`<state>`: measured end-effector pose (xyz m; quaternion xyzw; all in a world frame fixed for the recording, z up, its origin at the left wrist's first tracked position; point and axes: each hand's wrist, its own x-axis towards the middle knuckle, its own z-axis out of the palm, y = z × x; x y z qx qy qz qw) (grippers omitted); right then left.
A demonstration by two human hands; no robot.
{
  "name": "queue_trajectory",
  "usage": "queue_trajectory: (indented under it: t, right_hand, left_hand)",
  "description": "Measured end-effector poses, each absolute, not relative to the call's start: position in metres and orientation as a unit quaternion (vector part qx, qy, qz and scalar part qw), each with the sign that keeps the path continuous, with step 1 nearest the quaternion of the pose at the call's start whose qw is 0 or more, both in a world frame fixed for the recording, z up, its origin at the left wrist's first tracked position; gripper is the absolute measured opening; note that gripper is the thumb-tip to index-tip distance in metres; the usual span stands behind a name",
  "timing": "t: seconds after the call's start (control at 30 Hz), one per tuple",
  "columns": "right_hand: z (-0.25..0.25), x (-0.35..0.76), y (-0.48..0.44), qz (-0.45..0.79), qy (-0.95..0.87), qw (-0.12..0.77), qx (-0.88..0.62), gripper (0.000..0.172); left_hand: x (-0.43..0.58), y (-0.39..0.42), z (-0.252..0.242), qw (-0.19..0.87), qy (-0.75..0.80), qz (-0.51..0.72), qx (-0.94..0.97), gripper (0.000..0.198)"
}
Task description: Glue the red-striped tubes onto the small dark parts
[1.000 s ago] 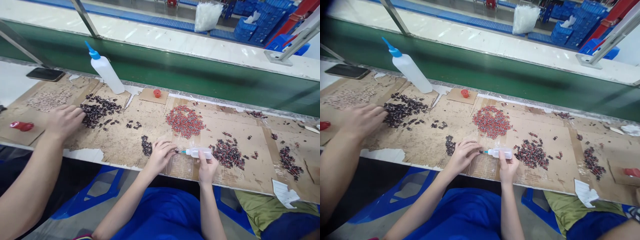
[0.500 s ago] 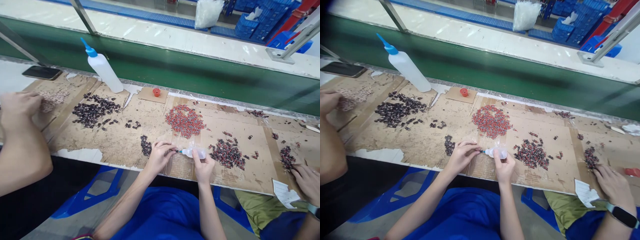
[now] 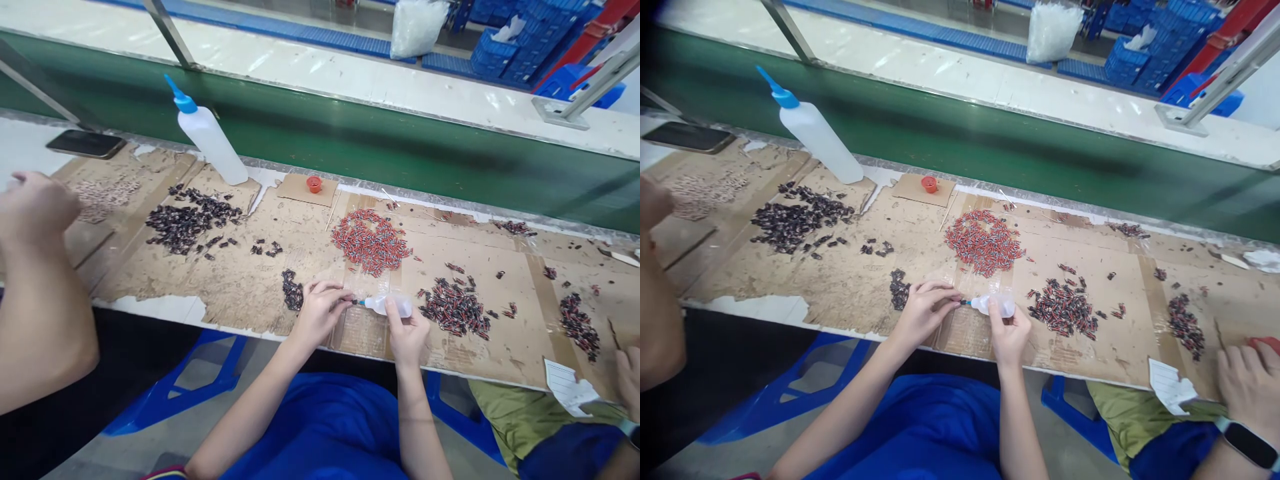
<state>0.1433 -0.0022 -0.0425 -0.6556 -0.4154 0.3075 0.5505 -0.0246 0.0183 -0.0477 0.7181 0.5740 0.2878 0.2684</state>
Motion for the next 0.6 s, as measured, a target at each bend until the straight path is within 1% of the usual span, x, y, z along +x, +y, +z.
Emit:
queue_trajectory:
  t: [0.13,0.3,0.5,0.6]
  right_hand:
    - [-0.042,0.142,-0.002,0.31,-0.419,0.547,-0.655,0.036]
    - [-0.042,0.142,-0.003,0.311,-0.387,0.567,-0.657,0.033]
    - [-0.045,0.15,-0.002,0.275,-0.309,0.64,-0.648,0.033]
    - [-0.046,0.151,0.001,0.266,-0.317,0.664,-0.623,0.039]
  left_hand:
    - [-0.025,0.019,-0.048,0.266,0.574,0.296,0.716,0.014]
    - [-0.023,0.018,-0.048,0.277,0.574,0.297,0.711,0.013]
    - [-0.029,0.025,-0.043,0.312,0.563,0.278,0.713,0.015]
    - [-0.033,0.036,-0.036,0.303,0.556,0.27,0.725,0.014]
